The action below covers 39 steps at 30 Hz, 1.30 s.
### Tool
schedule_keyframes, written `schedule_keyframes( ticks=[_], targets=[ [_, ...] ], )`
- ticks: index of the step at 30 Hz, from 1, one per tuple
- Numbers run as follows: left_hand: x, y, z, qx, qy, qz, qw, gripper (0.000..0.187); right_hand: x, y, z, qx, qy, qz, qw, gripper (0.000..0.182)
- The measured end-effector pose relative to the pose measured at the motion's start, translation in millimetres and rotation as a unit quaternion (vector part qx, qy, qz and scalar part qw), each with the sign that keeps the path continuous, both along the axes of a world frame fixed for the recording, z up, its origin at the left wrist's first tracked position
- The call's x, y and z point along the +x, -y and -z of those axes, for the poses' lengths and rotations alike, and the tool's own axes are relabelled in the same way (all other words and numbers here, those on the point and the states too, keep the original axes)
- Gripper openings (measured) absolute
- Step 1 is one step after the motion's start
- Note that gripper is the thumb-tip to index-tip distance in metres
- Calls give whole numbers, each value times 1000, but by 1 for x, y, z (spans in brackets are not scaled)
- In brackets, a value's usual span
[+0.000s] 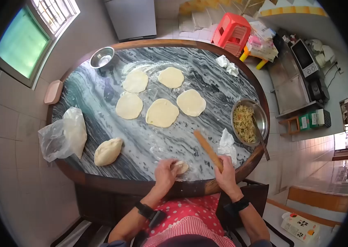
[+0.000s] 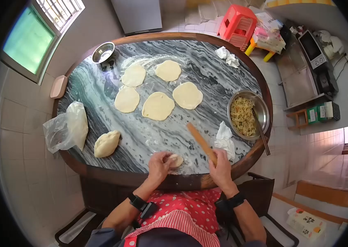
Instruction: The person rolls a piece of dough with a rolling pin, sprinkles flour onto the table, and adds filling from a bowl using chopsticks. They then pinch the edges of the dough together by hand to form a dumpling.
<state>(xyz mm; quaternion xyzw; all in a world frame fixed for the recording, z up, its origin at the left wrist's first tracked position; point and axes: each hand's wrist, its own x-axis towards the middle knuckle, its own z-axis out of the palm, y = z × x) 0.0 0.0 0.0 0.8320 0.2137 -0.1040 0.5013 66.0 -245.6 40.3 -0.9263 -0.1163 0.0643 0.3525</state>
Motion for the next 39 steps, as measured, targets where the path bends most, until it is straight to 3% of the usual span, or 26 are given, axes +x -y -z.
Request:
schedule_keyframes(
  ticks=[2,3,5,6,8,9,11,14,15,16,19,21,26,29,34,39],
  targets=[
    [-5,-13,-17,61,44,-3,997,34,-8,-24,-15,59,3,-50,997,43],
    [19,18,-8,24,77,-5,997,34,14,1,-22,21,34,-51,998,43],
    [5,-4,-32,13,77,-150,986,34,2,-19,-23,43,45,-126,990,43],
    [2,-17,-41,20,72,-144,987,34,-1,-30,-22,30,61,-165,984,45],
    [12,-31,-50,132,295,-134,937,38,-4,-40,-15,36,71,-205,975,46],
    [17,-32,-48,134,293,-133,937,38,-6,-45,-9,42,79,-248,965,46],
    [29,-28,-29,333,243,63,909,47,-7,-50,9,31,79,-267,960,45],
    [22,-18,-5,325,167,134,921,57,-10,-53,20,3,87,-272,958,40],
    [23,-18,-5,329,151,146,920,59,-11,-54,23,-6,123,-222,967,40],
    [24,-19,-5,329,148,150,921,59,-12,-57,24,-13,156,-171,973,40],
    [45,-25,-5,347,178,152,908,59,16,-73,29,-85,226,-155,958,45],
    [67,-26,-9,354,180,120,910,58,46,-84,32,-112,208,-135,962,49],
    [56,-26,-10,347,148,136,916,60,30,-82,28,-172,125,-126,969,60],
    [44,-24,-6,354,152,148,911,61,20,-78,30,-192,124,-144,963,62],
    [93,-32,-15,347,153,98,920,61,78,-100,24,-174,131,-96,971,60],
    [80,-30,-10,335,152,103,924,60,47,-88,29,-172,94,-110,974,60]
  ],
)
